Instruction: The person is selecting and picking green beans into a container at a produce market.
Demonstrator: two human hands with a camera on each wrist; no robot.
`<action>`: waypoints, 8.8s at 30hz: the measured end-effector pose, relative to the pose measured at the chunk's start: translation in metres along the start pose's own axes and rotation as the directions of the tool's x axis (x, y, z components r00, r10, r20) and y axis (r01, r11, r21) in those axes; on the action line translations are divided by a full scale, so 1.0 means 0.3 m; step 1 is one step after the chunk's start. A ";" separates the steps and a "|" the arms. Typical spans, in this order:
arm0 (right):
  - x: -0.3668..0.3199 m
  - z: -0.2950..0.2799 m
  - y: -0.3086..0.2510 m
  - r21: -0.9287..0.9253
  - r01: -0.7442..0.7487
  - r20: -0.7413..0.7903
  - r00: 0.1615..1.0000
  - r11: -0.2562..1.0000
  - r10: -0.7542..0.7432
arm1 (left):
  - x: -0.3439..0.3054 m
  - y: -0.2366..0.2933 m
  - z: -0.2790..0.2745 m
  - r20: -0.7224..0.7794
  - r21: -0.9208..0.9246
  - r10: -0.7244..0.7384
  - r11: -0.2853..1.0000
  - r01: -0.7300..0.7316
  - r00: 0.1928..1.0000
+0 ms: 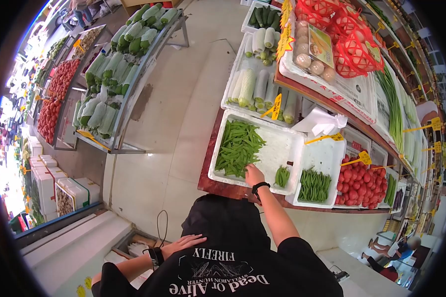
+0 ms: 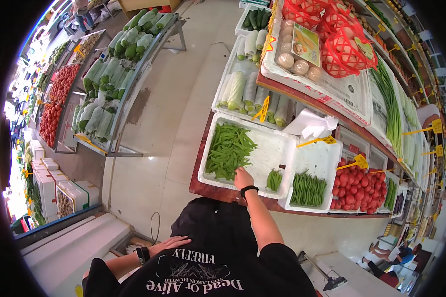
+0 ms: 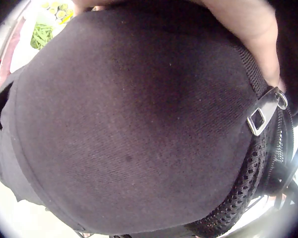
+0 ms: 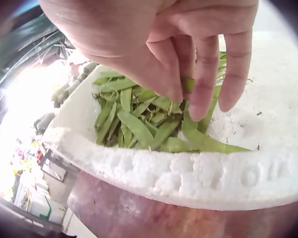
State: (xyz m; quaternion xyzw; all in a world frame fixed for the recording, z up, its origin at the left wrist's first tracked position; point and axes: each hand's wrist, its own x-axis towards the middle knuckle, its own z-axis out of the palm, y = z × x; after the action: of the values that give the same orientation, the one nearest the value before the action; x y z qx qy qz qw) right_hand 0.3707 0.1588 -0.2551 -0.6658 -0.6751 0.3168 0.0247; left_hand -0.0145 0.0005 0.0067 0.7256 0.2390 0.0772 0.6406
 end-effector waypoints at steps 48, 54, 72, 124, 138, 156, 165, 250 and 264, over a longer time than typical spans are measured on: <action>-0.225 -0.108 0.318 0.351 -0.339 -0.297 0.844 0.873 0.447 | -0.002 -0.037 0.033 0.069 0.121 0.005 0.993 -0.013 0.998; -0.048 -0.071 0.082 0.197 -0.010 -0.092 0.995 0.980 0.029 | -0.019 0.011 0.046 0.010 0.089 0.002 0.996 -0.003 1.000; 0.045 0.113 -0.033 0.067 -0.177 0.095 0.981 0.982 0.170 | -0.091 -0.021 0.154 -0.092 0.048 -0.065 0.996 0.070 0.994; -0.338 -0.179 0.458 0.996 -0.049 -0.014 0.709 0.069 0.705 | 0.089 -0.007 0.017 0.145 0.145 -0.021 0.989 0.000 0.989; -0.360 -0.127 0.474 0.898 -0.440 0.286 0.587 0.002 0.757 | 0.099 -0.015 0.004 0.164 0.131 -0.053 0.991 0.032 0.985; -0.189 -0.085 0.405 0.446 -0.431 0.049 0.887 0.785 0.459 | 0.041 -0.001 0.016 0.140 0.181 -0.019 0.983 -0.007 0.990; -0.046 0.087 0.574 0.287 -0.380 -0.272 0.848 0.879 0.455 | -0.026 0.021 0.046 0.037 0.142 -0.011 0.990 0.005 0.999; 0.087 0.091 0.009 0.745 -0.331 0.170 0.933 0.579 0.316 | -0.008 -0.048 0.024 0.067 0.093 -0.179 0.981 0.173 0.982; 0.076 0.122 0.052 0.723 -0.232 -0.007 0.939 0.651 0.344 | 0.085 -0.117 -0.048 0.135 0.069 -0.238 0.971 0.230 0.962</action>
State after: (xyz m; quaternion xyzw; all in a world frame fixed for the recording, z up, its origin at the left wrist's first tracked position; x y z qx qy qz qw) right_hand 0.3654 0.1639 -0.3004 -0.7235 -0.3813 0.5039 0.2779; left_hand -0.0068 0.0270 -0.0297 0.7125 0.2787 -0.0574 0.6413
